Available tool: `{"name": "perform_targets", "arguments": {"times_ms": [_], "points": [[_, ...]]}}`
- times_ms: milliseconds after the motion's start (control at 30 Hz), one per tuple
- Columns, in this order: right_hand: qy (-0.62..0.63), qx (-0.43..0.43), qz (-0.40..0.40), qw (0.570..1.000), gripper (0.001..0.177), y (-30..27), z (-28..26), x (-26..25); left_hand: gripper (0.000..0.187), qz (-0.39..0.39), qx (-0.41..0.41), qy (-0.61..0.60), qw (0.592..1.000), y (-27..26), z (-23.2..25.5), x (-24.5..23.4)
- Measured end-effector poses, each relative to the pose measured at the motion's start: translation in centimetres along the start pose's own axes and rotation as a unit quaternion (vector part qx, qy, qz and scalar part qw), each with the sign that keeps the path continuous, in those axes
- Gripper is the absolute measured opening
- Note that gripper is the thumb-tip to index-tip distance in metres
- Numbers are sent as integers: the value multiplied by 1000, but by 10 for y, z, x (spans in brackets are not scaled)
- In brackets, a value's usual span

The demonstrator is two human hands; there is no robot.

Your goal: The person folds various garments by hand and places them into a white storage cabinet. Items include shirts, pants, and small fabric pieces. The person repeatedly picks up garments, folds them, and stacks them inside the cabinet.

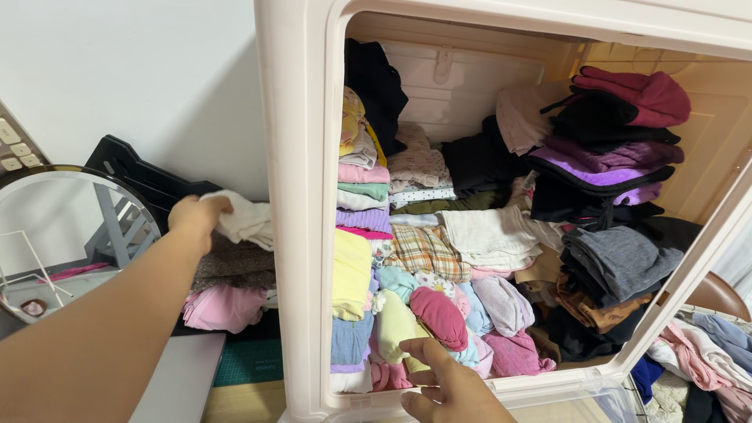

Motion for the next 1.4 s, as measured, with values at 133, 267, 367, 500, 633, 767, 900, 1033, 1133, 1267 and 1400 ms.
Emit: {"name": "perform_targets", "arguments": {"times_ms": [133, 267, 367, 500, 633, 767, 900, 1033, 1133, 1267, 1400], "points": [[-1, -20, 2, 1000, 72, -3, -8, 2, 46, -24, 35, -158, 987, -40, 40, -6], [3, -11, 2, 1000, 72, -4, -7, 2, 41, 53, 155, -143, 976, -77, 82, -44], [13, -22, -6, 1000, 71, -4, -6, 5, 40, 62, 162, -126, 977, -108, 103, -83], [6, -48, -14, 999, 66, -2, -10, 9, 44, 60, 124, -39, 990, -162, 131, -134], [23, -56, -37, 997, 63, -2, -18, 16, 46, 18, 150, -6, 989, -227, 175, -176], [101, -97, -95, 986, 61, -9, -40, 23, 41, -72, 148, -15, 986, -284, 213, -183], [412, 10, -207, 887, 60, -20, -51, 26, 42, -287, 225, -65, 929, -341, 234, -137], [552, -30, -282, 784, 59, -23, -68, 14, 51, -413, 128, -124, 893, -376, 208, -63], [608, -28, -246, 755, 60, -22, -53, -14, 49, -331, 196, -76, 920, -383, 199, -10], [637, -8, -173, 751, 65, -23, -27, -47, 50, -74, 441, 60, 892, -413, 190, 17], [644, -66, -297, 703, 63, -36, -47, -52, 35, -131, 529, 100, 832, -452, 165, 61]]}}
Point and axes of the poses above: each hand's wrist, its own y-axis towards the middle knuckle, its own x-axis out of the palm, z = x × y, the point moved 7 cm from there along y, towards the middle knuckle, and after that the axes turned 1 degree about y, right-handed, at the moved point
